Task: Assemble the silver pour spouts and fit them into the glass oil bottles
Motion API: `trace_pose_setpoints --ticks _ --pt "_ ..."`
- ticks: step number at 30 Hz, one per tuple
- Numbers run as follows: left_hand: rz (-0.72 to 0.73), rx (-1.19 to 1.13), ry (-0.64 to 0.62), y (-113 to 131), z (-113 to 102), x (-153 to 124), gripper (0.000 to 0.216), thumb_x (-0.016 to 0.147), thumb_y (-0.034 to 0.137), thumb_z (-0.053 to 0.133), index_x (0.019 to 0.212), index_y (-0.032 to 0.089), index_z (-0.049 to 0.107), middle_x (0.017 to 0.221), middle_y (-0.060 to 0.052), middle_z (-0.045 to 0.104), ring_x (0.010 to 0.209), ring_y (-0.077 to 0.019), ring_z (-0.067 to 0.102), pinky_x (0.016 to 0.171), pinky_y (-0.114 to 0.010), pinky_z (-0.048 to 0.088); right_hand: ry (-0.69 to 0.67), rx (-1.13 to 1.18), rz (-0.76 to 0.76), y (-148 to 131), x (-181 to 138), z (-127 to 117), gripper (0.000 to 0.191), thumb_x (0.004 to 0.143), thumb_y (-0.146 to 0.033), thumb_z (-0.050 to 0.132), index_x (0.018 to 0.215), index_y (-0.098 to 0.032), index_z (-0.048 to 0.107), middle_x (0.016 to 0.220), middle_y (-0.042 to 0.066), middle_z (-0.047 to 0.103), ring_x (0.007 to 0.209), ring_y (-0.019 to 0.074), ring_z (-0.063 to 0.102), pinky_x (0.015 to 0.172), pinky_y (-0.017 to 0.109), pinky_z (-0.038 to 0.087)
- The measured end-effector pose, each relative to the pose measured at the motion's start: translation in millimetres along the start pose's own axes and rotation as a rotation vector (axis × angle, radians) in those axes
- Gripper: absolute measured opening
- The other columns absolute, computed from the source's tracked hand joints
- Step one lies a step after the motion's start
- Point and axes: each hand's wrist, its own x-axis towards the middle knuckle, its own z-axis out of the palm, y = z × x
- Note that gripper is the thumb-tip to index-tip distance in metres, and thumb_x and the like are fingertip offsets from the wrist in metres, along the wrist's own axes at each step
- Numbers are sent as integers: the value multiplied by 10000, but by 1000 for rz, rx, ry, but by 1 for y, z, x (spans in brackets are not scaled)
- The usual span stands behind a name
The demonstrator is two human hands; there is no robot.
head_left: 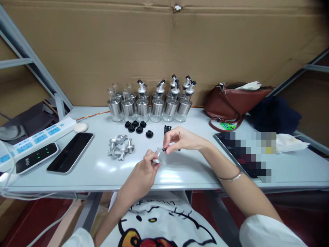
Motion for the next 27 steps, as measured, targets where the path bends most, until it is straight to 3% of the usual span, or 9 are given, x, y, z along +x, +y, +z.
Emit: trace_pose_setpoints --ticks 3,8,12,21,27 --pt "-11 -10 22 0 -1 0 140 936 174 306 1021 251 225 928 2 403 645 -96 471 634 -247 408 7 -9 -18 -1 0 3 180 574 -161 816 673 -135 668 659 -16 693 604 69 597 605 207 489" --pt "-85 113 -139 5 -8 1 65 942 199 311 982 250 316 907 12 422 622 -107 461 620 -259 383 -43 -49 21 -5 -1 4 185 615 -236 800 691 -130 669 678 2 695 633 92 617 653 248 514" --pt "-100 99 -171 10 -12 2 84 949 249 322 1010 240 378 934 1 467 640 -110 492 634 -264 387 -19 -80 32 -5 -2 2 197 632 -262 793 687 -129 658 672 -3 687 611 82 598 625 234 498" --pt "-55 31 11 6 -7 1 118 962 292 283 1061 238 317 922 -12 516 590 -111 485 587 -254 384 15 19 34 2 1 2 231 568 -255 834 686 -136 675 671 -3 695 618 91 623 628 233 509" --pt "-140 -20 -7 -1 -1 -4 142 952 308 317 1059 232 263 842 8 486 602 -113 489 607 -264 408 -30 80 74 -1 0 -1 192 650 -261 792 754 -125 705 679 15 707 626 97 641 640 232 514"
